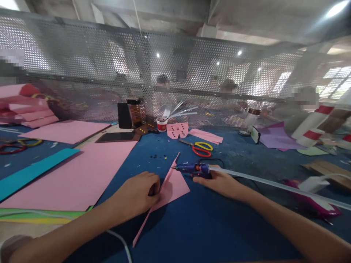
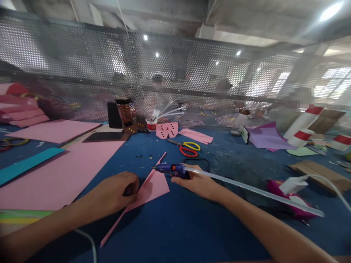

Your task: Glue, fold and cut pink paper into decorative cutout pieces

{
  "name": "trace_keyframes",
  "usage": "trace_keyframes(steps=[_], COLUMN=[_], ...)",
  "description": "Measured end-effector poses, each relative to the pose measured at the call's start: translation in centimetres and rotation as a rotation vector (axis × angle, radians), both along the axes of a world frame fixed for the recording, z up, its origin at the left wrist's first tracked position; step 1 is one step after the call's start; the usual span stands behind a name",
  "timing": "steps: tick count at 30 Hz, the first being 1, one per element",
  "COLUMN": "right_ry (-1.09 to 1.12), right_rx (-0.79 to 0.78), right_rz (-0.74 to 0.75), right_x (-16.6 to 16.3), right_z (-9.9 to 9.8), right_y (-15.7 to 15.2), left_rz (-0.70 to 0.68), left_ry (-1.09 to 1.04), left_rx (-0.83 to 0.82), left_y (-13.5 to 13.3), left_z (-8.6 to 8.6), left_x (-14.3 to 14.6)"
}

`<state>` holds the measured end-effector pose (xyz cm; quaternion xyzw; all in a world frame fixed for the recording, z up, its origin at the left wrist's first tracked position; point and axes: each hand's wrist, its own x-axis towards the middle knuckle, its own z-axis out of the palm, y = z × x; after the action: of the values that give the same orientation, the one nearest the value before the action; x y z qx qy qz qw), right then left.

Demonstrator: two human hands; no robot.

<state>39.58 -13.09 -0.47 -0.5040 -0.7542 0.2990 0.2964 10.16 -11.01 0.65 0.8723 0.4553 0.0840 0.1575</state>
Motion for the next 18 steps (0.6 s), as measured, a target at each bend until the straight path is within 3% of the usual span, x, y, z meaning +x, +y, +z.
trace_keyframes(steps=[9, 18], right_ry=[-0.167, -0.208], right_rx=[0.066, 0.092], right_rz=[0.115, 0.187], right_x=[-0.8, -2.0], right_z=[1.4, 1.9], right_y=[-1.1, -1.7], left_rz=[-0.060, -0.069], left_ry=[0.000, -0.043], left_rx=[-0.082, -0.102], left_y=[0.7, 1.4], left_z=[0.3, -0.5], left_x=[-0.9, -1.3])
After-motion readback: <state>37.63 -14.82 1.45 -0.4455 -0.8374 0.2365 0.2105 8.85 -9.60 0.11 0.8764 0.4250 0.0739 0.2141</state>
